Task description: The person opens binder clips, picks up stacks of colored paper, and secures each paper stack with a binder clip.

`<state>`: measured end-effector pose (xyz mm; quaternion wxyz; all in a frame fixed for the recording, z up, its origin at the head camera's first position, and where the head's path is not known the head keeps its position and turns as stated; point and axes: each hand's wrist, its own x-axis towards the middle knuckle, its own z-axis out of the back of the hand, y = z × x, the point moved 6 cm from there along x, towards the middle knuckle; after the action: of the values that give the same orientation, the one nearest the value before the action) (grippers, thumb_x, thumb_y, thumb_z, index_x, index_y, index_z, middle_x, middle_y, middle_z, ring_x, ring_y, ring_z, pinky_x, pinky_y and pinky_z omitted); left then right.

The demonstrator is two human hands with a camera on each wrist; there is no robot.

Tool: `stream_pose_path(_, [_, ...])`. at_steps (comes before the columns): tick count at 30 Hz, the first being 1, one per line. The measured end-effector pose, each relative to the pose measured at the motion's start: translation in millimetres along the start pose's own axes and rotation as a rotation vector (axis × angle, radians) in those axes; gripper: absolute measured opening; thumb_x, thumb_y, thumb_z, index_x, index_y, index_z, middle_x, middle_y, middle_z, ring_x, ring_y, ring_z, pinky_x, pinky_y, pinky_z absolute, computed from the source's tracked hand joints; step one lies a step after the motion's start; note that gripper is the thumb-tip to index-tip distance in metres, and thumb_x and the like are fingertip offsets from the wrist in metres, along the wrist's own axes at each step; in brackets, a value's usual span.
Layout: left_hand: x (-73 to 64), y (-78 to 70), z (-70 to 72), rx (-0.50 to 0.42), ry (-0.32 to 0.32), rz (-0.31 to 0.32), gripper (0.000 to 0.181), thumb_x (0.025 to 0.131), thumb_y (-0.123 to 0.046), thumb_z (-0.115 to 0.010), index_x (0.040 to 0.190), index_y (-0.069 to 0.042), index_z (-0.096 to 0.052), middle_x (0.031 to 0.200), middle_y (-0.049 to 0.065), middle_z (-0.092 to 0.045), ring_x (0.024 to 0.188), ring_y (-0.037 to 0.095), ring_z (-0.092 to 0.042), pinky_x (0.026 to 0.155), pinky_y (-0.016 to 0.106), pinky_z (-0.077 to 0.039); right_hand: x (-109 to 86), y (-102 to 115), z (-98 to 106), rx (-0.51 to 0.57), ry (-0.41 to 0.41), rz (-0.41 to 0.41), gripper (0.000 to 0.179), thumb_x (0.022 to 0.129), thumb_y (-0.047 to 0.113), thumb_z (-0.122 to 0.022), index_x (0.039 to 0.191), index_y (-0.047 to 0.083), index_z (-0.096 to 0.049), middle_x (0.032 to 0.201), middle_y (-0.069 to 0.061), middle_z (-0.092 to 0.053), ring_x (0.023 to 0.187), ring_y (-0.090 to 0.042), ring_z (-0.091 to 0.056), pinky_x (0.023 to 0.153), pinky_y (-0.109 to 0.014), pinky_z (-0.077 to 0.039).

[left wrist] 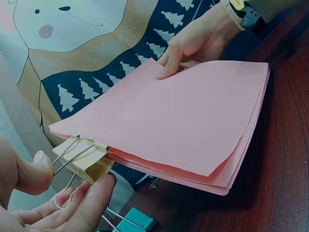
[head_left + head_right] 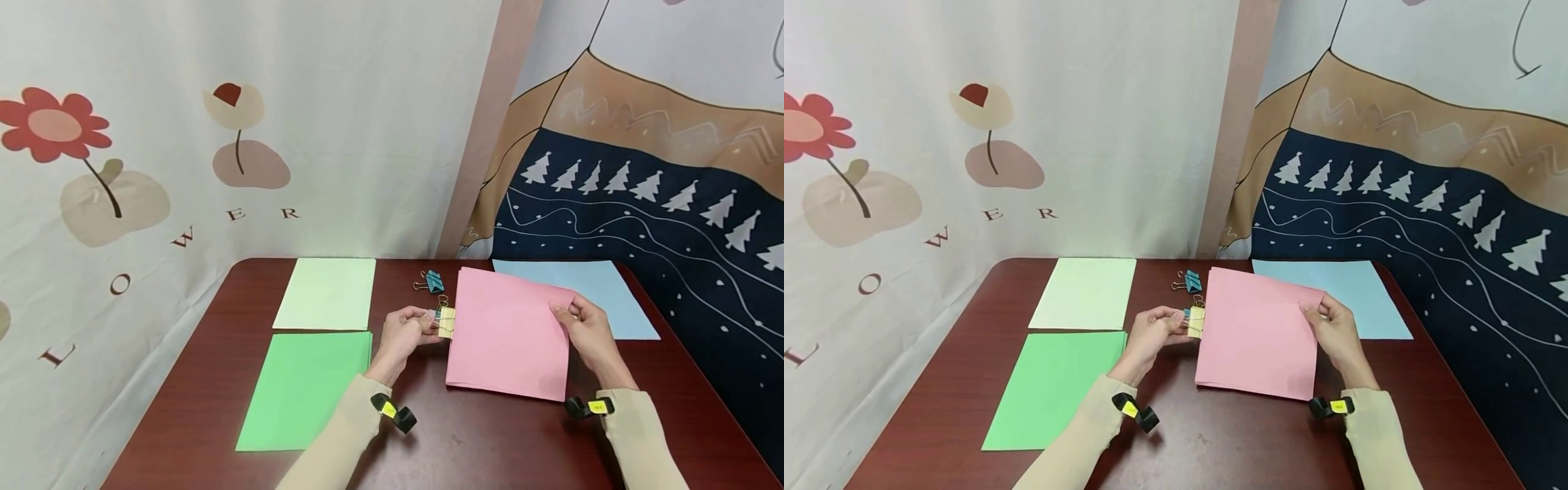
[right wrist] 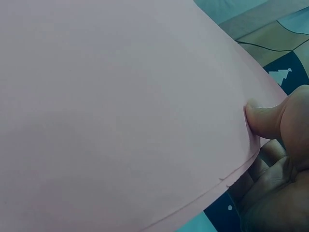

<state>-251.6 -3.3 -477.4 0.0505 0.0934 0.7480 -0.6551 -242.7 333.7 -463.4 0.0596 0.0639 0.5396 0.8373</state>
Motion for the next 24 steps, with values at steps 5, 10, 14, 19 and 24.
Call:
stream_pose_path(5, [1.4,0.1,0.5,0.011,-0.001,0.015,0.020,0.101,-0.010,-0.063,0.109,0.006,-0.070,0.095,0.019,-0.074,0.075,0.018,-0.075,0.077,0.036,-0.064,0.2,1,0,0.006,-0.006,0.007,0.032,0.106,0.036,-0.057,0.122,0.009,-0.061,0.079,0.019,-0.066,0.065,-0.008,-0.061,0.057,-0.026,-0.054])
stream_pose_path(10, [0.4,0.4,-0.2,0.013,0.000,0.004,0.020,0.101,-0.010,-0.063,0.109,0.007,-0.069,0.094,0.020,-0.075,0.075,0.018,-0.075,0.077,0.037,-0.064,0.2,2,-2,0.030,0.007,0.017,0.029,0.106,0.035,-0.057,0.120,0.010,-0.062,0.079,0.018,-0.066,0.066,-0.008,-0.062,0.057,-0.025,-0.054])
stream_pose_path(14, [-1.4,-0.9,-1.2,0.011,-0.004,-0.028,0.019,0.099,-0.009,-0.065,0.107,0.009,-0.069,0.092,0.021,-0.077,0.075,0.017,-0.075,0.075,0.037,-0.065,-0.1,2,-5,0.069,0.033,0.026,0.026,0.106,0.033,-0.057,0.121,0.012,-0.062,0.082,0.018,-0.068,0.068,-0.008,-0.064,0.059,-0.025,-0.056])
stream_pose_path(19, [-1.1,-0.1,-1.3,0.014,-0.022,-0.037,0.019,0.099,-0.009,-0.065,0.107,0.008,-0.069,0.091,0.019,-0.077,0.076,0.018,-0.075,0.075,0.036,-0.065,-0.5,2,-8,0.118,0.051,0.030,0.019,0.106,0.030,-0.057,0.117,0.015,-0.063,0.079,0.016,-0.069,0.066,-0.007,-0.063,0.059,-0.024,-0.055])
stream_pose_path(24, [-1.0,3.4,-0.8,0.063,-0.023,0.003,0.028,0.101,-0.016,-0.064,0.119,0.006,-0.067,0.102,0.019,-0.075,0.083,0.020,-0.077,0.081,0.035,-0.064,-0.2,2,-12,0.153,0.076,0.029,0.015,0.107,0.028,-0.056,0.114,0.016,-0.063,0.074,0.012,-0.066,0.063,-0.007,-0.061,0.059,-0.023,-0.053])
